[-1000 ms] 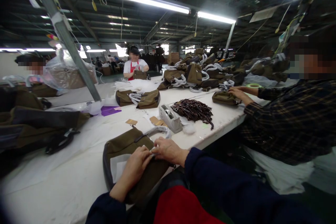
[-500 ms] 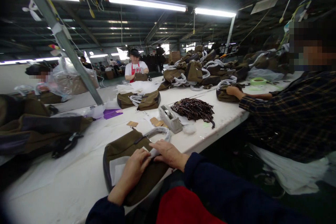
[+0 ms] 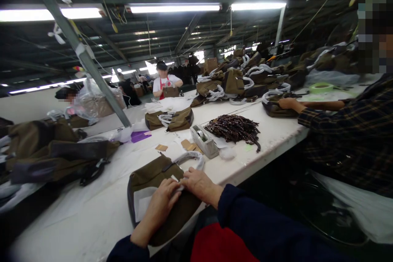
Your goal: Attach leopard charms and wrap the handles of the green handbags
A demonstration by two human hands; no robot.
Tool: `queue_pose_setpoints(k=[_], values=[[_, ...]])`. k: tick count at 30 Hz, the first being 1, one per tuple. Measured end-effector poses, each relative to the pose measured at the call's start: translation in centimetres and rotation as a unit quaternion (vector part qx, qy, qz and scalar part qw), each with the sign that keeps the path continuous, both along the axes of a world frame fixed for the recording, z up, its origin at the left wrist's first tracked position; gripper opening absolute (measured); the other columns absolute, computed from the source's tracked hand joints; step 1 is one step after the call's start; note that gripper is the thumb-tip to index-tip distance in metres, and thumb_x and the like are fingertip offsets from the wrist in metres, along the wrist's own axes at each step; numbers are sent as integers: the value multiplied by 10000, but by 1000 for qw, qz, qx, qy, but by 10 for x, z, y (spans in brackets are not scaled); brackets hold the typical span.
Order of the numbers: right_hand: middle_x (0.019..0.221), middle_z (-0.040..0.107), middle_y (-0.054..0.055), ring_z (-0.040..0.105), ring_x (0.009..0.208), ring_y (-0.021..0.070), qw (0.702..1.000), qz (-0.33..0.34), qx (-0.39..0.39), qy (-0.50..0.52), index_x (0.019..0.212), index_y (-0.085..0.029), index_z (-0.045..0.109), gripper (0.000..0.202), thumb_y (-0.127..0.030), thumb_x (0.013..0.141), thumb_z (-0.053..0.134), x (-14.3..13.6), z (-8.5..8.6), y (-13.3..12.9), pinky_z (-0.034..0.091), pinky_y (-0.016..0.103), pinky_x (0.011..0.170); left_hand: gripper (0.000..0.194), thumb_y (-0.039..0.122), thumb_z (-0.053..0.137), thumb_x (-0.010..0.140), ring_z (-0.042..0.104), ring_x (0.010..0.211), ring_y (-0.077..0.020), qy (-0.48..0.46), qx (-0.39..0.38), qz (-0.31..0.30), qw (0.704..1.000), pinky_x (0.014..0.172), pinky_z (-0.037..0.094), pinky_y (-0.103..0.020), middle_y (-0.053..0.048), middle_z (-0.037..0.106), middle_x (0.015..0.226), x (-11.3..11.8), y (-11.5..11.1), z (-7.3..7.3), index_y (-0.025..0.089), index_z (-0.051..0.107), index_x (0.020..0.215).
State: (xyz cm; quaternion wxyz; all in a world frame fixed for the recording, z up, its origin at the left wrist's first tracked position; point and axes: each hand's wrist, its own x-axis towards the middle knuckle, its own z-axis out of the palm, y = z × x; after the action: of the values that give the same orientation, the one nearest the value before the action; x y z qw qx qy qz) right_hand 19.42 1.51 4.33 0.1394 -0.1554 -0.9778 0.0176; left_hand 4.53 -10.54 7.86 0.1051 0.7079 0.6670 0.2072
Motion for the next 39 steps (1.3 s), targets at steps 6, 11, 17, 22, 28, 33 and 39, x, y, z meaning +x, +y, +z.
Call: queue_pose_setpoints(k=[6,11,17,22,28,33,39], values=[[975,644,94,519,935,239,1000,2,-24,-6,1034,-190,676,175,-243,960,527,5,5,-1,468,332,767,290,208,475,938,559,1078,-249,112,-50,113,986,916,418,-369,-90,643,1116,-19,-17,21,180,610,1193],[1087,642,93,531,1034,266,995,4,-96,13,1066,-214,682,218,-331,884,653,8,23,-6,462,372,870,144,244,570,888,562,1040,-260,152,-51,154,975,894,381,-390,-59,648,1041,-27,-30,20,206,669,985],[1114,666,77,560,1056,255,971,-41,-224,66,1161,-234,671,311,-276,853,691,-22,24,-13,418,369,925,102,210,623,838,553,1048,-251,140,-27,162,976,1023,301,-438,-39,644,1023,-27,-25,12,222,674,925],[1000,676,40,559,1025,267,974,-54,-220,10,918,-259,724,123,-293,801,739,-39,9,-14,387,367,834,210,164,625,798,523,1108,-277,146,-47,178,972,1019,323,-447,-55,628,1118,-27,-27,17,236,663,992],[991,650,15,529,1010,239,983,-31,-178,36,912,-268,687,116,-342,830,723,-38,-1,-13,330,364,830,222,121,526,870,523,1101,-264,163,-42,119,979,985,375,-402,-62,627,1136,-19,-41,25,216,635,1038],[1004,641,21,516,1008,237,983,-14,-178,35,926,-249,672,106,-335,865,688,-36,0,-11,322,357,827,161,275,564,907,544,1051,-255,86,-64,116,987,939,398,-382,-63,628,1065,-27,-45,22,214,646,1031],[1060,634,26,512,1027,246,983,-2,-177,41,1043,-280,666,170,-277,873,666,-37,10,-21,331,370,837,92,193,523,896,565,983,-228,40,-54,115,991,875,398,-348,-44,645,994,-34,-42,14,204,613,912]])
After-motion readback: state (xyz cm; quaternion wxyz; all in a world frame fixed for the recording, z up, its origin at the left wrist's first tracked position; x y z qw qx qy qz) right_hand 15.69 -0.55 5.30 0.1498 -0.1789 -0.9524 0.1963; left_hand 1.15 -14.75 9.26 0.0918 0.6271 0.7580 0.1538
